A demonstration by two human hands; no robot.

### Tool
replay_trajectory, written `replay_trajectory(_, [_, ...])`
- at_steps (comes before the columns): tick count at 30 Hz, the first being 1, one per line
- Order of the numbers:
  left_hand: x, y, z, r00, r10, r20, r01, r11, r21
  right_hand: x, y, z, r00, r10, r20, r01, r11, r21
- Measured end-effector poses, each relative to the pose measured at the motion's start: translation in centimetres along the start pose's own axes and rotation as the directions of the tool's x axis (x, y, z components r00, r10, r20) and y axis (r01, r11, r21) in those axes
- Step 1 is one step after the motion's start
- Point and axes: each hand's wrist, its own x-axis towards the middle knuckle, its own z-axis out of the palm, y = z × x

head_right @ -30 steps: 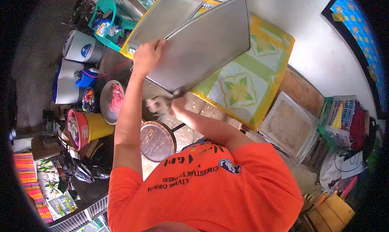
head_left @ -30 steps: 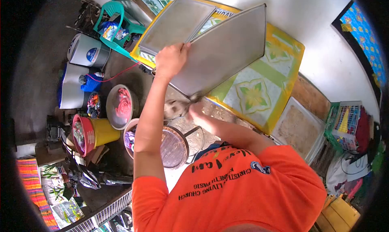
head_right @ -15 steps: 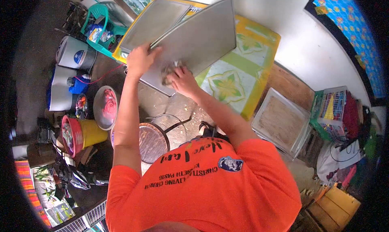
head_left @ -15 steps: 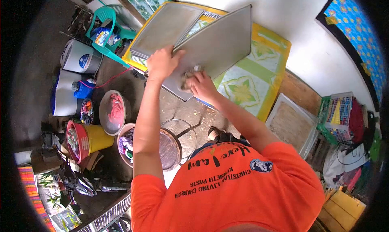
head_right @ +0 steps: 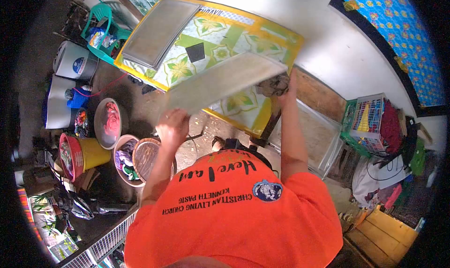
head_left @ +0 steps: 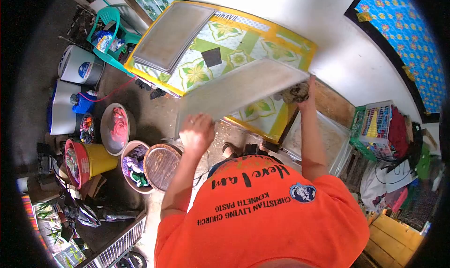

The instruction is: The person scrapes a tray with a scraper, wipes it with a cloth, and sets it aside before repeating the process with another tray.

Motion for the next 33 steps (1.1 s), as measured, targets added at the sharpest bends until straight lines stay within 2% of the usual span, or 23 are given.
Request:
replay_trajectory(1, [-1.6,0.5,0.6,1.000,-0.005,0.022,0.005,1.000,-0.018,-0.2,-0.8,-0.5,0.998,-0.033,0.045,0.032,0.999,0.008])
replay_trajectory(2, [-3.6,0.8,1.4,0.994,-0.062,0.087,0.065,0.997,-0.032,-0.4,-1.4,-0.7,0.996,-0.016,0.091,0.022,0.998,-0.060])
replay_trajectory(4, [-5.6,2.0,1.9,0.988,-0.121,0.091,0.123,0.992,-0.016,-0.8,-2.3,-0.9,0.984,0.028,0.178,0.007,0.981,-0.194])
replay_trajectory(5, [-6.6,2.4,2.1,0.984,-0.150,0.095,0.151,0.988,-0.009,0.2,-2.6,-2.2,0.990,0.098,0.102,-0.054,0.929,-0.367])
replay_trajectory(7, [-7.6,2.6,2.0,0.921,-0.316,0.227,0.319,0.947,0.024,1.2,-2.8,-3.7,0.977,0.194,-0.084,-0.201,0.725,-0.659])
replay_trajectory(8, [-8.0,2.7,1.8,0.885,-0.382,0.265,0.375,0.924,0.078,1.5,-2.3,-4.5,0.962,0.241,-0.126,-0.263,0.706,-0.657])
replay_trajectory(9, [-7.9,3.0,1.5,0.843,-0.448,0.297,0.427,0.894,0.134,0.8,-2.0,-3.9,0.967,0.224,-0.120,-0.243,0.681,-0.691])
replay_trajectory(10, [-8.4,2.5,1.8,0.753,-0.537,0.380,0.529,0.838,0.136,0.2,-1.8,-3.4,0.972,0.208,-0.112,-0.223,0.653,-0.723])
replay_trajectory(11, [-8.8,1.9,2.1,0.774,-0.523,0.358,0.563,0.826,-0.010,0.0,-1.6,-3.3,0.976,0.193,-0.103,-0.203,0.623,-0.755])
replay_trajectory(12, [-9.4,0.9,2.5,0.792,-0.513,0.330,0.582,0.798,-0.155,1.0,-1.0,-4.6,0.978,0.201,-0.061,-0.184,0.675,-0.714])
replay_trajectory(15, [-14.1,-5.6,7.1,0.802,-0.539,0.259,0.527,0.842,0.119,1.1,-1.1,-5.1,0.964,0.261,-0.058,-0.224,0.669,-0.709])
replay_trajectory(16, [-13.6,-6.2,7.5,0.615,-0.757,0.218,0.767,0.639,0.055,0.6,-1.1,-4.6,0.971,0.233,-0.060,-0.199,0.642,-0.740])
replay_trajectory(17, [-13.0,-6.8,8.0,0.373,-0.907,0.197,0.926,0.376,-0.019,0.2,-1.1,-4.0,0.978,0.202,-0.059,-0.174,0.616,-0.768])
replay_trajectory(20, [-10.8,-7.4,6.9,0.205,-0.868,0.451,0.935,0.037,-0.353,-1.8,-1.0,-2.3,0.993,0.095,-0.075,-0.116,0.570,-0.814])
replay_trajectory(22, [-11.0,-8.4,8.5,0.196,-0.895,0.401,0.938,0.052,-0.342,-1.0,-1.2,-4.1,0.999,0.030,-0.023,-0.035,0.516,-0.856])
replay_trajectory(24, [-10.7,-8.2,9.9,0.166,-0.929,0.330,0.917,0.023,-0.398,0.1,-1.9,-6.9,0.998,-0.047,0.052,0.065,0.375,-0.925])
replay_trajectory(26, [-9.5,-7.8,10.2,0.288,-0.909,0.300,0.872,0.120,-0.475,0.2,-3.3,-8.6,0.988,-0.123,0.090,0.116,0.228,-0.967])
replay_trajectory(27, [-8.6,-7.2,10.2,0.344,-0.895,0.285,0.844,0.161,-0.512,-1.1,-4.9,-7.4,0.983,-0.162,0.092,0.117,0.152,-0.982])
replay_trajectory(28, [-7.0,-6.4,9.8,0.390,-0.871,0.299,0.870,0.242,-0.429,-1.9,-6.0,-7.0,0.975,-0.198,0.097,0.113,0.071,-0.991])
replay_trajectory(29, [-5.4,-5.4,9.5,0.432,-0.850,0.300,0.874,0.313,-0.372,-1.0,-6.9,-8.3,0.925,-0.341,0.168,0.201,0.063,-0.978])
replay_trajectory(31, [-2.0,-3.1,9.3,0.516,-0.799,0.309,0.855,0.456,-0.248,0.8,-8.2,-10.5,0.751,-0.595,0.287,0.362,0.008,-0.932])
replay_trajectory(32, [-1.3,-2.9,10.8,0.600,-0.759,0.255,0.795,0.530,-0.294,0.6,-9.0,-11.2,0.781,-0.594,0.193,0.329,0.127,-0.936])
replay_trajectory(33, [-1.2,-3.0,13.1,0.675,-0.712,0.194,0.727,0.599,-0.336,-0.8,-10.2,-9.1,0.807,-0.582,0.101,0.293,0.245,-0.924])
